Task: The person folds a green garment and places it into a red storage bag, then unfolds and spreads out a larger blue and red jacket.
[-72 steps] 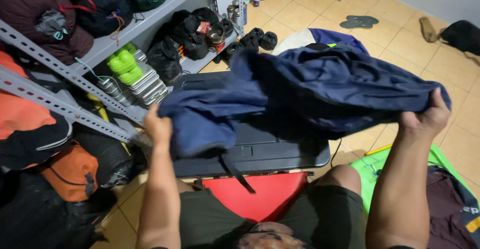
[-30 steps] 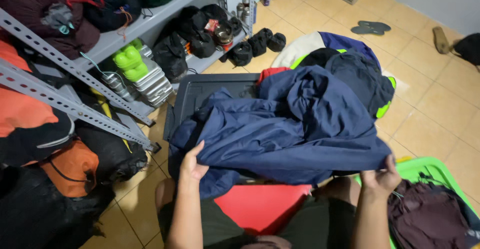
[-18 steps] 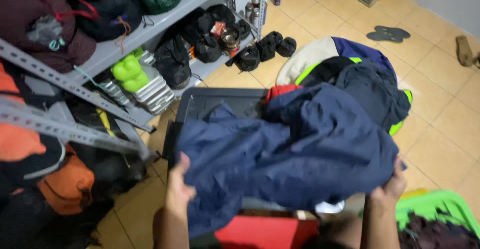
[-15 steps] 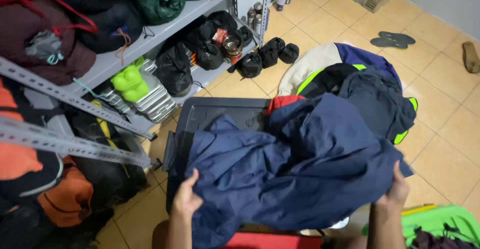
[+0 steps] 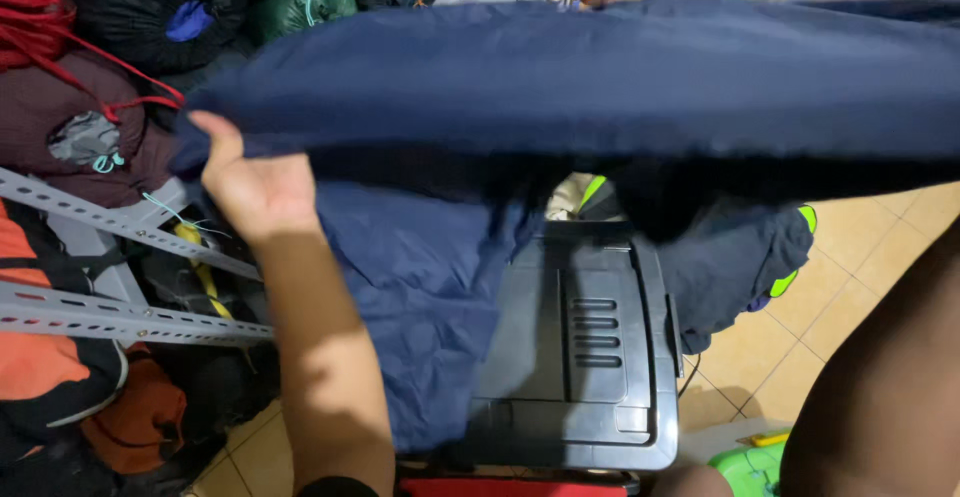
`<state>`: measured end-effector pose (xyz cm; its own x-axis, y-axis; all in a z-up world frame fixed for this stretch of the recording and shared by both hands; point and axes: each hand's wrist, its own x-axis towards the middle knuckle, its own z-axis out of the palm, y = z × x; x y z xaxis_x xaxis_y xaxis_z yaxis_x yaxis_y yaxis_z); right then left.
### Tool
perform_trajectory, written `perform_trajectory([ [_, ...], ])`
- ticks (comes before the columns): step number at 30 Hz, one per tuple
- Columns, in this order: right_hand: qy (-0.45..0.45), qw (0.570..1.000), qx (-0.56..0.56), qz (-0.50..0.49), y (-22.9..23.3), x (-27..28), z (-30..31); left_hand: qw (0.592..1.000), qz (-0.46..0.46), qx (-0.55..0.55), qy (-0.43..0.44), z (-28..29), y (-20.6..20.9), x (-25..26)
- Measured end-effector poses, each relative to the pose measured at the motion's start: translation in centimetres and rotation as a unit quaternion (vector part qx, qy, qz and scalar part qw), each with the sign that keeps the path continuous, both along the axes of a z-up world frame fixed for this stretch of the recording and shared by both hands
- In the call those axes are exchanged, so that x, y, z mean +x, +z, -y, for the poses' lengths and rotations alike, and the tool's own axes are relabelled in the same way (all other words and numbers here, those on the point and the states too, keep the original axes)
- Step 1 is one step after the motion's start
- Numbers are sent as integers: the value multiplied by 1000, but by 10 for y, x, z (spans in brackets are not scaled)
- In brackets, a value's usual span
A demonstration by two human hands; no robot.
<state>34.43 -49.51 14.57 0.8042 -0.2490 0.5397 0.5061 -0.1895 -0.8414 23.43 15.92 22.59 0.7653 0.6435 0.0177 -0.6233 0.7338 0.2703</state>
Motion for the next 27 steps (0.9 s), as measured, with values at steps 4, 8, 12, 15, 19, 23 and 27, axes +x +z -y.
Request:
perform_trajectory([
  [4,-26,970,192,-147,-129,-62,-20,990,-130,10,58,4,-100,-58],
  [8,-51,882,375,-281,-218,-148,-70,466,-562,671,131,31,-260,-164],
  [12,-72,740,533,-404,-286,-223,-77,790,-605,92,40,86,-319,-236],
  [15,-34,768,545,-334,-275,-245,-50,676,-687,266,-20,90,-298,-242],
  [19,31,800,559,-214,-222,-256,-8,723,-634,264,78,50,-243,-245],
  [23,-49,798,584,-142,-190,-255,22,946,-297,-103,83,11,-214,-250],
  [27,-131,755,595,-243,-183,-241,46,950,-287,-94,80,-22,-225,-259],
])
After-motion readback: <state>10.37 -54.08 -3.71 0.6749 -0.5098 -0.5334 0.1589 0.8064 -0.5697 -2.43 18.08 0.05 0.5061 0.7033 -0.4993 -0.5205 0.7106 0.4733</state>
